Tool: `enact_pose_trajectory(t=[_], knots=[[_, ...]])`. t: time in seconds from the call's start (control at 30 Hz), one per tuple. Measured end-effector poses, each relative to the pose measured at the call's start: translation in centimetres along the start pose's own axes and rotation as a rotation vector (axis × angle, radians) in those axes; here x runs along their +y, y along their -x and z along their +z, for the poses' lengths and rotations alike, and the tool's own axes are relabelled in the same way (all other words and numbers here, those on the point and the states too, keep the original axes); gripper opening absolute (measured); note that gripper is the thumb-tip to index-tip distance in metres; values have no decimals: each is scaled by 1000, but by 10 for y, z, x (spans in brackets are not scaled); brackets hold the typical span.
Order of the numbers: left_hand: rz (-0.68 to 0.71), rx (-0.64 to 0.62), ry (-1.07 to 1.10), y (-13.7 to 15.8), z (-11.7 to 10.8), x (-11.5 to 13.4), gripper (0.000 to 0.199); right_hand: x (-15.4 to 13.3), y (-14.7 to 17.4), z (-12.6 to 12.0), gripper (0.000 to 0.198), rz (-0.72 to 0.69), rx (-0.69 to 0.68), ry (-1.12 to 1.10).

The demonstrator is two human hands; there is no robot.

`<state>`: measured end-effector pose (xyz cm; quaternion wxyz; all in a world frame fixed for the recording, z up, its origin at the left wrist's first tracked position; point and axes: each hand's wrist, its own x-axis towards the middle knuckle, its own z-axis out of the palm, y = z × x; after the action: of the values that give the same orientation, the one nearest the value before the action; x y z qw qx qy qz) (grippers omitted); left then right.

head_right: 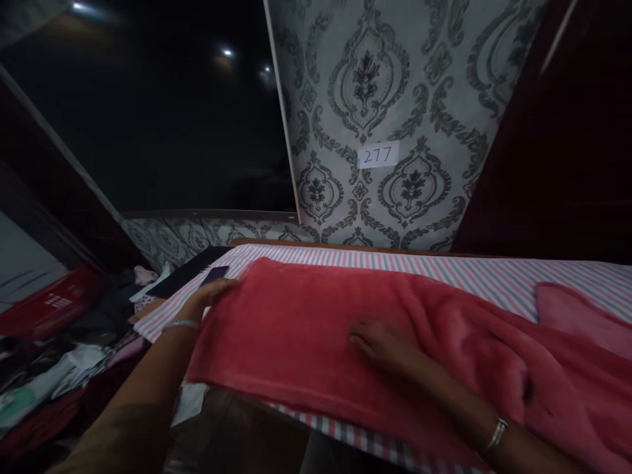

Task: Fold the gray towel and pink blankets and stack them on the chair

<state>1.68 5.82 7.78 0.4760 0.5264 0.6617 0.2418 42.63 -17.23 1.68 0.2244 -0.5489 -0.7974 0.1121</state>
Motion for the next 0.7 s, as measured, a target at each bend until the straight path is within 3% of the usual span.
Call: enact_pose_trajectory(t=[0.07,0.2,0.37,0.53,0.7], knots=[[-12,-60,43,-17,2,15,45,2,-1,8,32,20,-32,-31],[-18,-107,86,-46,12,39,39,7,6,23,33,19,117,-84],[35,-69,96,-72,27,48,34,9,8,31,33,-10,197,-80],[172,177,2,-87,28,44,48,7,7,29,31,1,177,-75],[314,494,-257,-97,36,33,40,7,6,31,28,13,117,-41]])
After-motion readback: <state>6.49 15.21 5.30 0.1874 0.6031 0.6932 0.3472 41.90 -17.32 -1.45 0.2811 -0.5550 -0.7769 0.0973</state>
